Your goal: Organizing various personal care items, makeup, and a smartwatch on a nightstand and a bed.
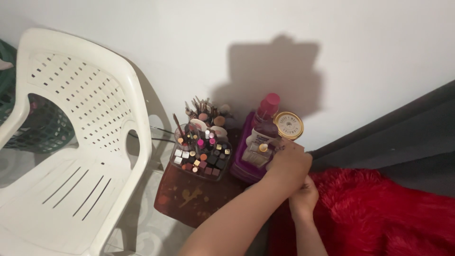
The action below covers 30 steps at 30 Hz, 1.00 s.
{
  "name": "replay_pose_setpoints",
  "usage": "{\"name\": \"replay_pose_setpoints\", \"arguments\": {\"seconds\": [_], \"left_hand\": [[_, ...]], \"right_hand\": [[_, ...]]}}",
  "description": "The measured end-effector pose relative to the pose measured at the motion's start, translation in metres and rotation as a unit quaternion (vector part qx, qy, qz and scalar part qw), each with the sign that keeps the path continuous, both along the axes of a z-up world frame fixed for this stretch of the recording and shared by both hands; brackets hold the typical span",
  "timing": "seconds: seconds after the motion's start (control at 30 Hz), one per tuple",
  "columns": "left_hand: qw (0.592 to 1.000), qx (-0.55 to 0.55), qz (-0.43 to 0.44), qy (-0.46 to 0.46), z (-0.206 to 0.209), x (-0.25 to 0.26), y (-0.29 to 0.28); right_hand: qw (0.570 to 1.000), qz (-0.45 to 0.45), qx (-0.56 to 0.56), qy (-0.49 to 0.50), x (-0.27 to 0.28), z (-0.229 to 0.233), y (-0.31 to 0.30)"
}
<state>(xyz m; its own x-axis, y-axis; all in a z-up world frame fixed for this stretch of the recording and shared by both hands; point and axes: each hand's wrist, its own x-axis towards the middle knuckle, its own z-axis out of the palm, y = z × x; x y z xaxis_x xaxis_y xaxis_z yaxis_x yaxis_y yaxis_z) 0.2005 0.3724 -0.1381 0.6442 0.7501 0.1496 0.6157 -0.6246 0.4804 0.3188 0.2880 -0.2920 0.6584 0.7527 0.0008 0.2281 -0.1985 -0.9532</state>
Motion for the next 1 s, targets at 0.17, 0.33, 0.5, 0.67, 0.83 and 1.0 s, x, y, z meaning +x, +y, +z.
{"name": "replay_pose_setpoints", "arguments": {"seconds": [0.17,0.33,0.5,0.67,0.83,1.0], "left_hand": [[0.992,0.096,-0.052,0.057,-0.037,0.016,0.011],[0.993,0.073,-0.064,0.066,-0.034,0.020,0.013],[0.986,0.116,-0.060,0.103,-0.015,0.015,0.010],[0.990,0.087,-0.059,0.088,-0.050,0.030,0.010],[0.989,0.070,-0.067,0.110,-0.034,0.020,0.007],[0.989,0.081,-0.057,0.112,-0.036,0.016,0.007]], "right_hand": [[1.000,0.005,0.014,0.001,-0.009,0.014,0.004],[0.999,0.005,0.036,-0.004,-0.004,0.005,0.007],[0.999,0.002,0.030,-0.034,0.000,0.001,0.013],[0.999,-0.013,0.009,-0.034,-0.002,-0.002,0.016],[0.996,-0.015,-0.024,-0.081,0.007,-0.026,0.019],[0.992,-0.016,-0.028,-0.124,0.006,-0.024,0.018]]}}
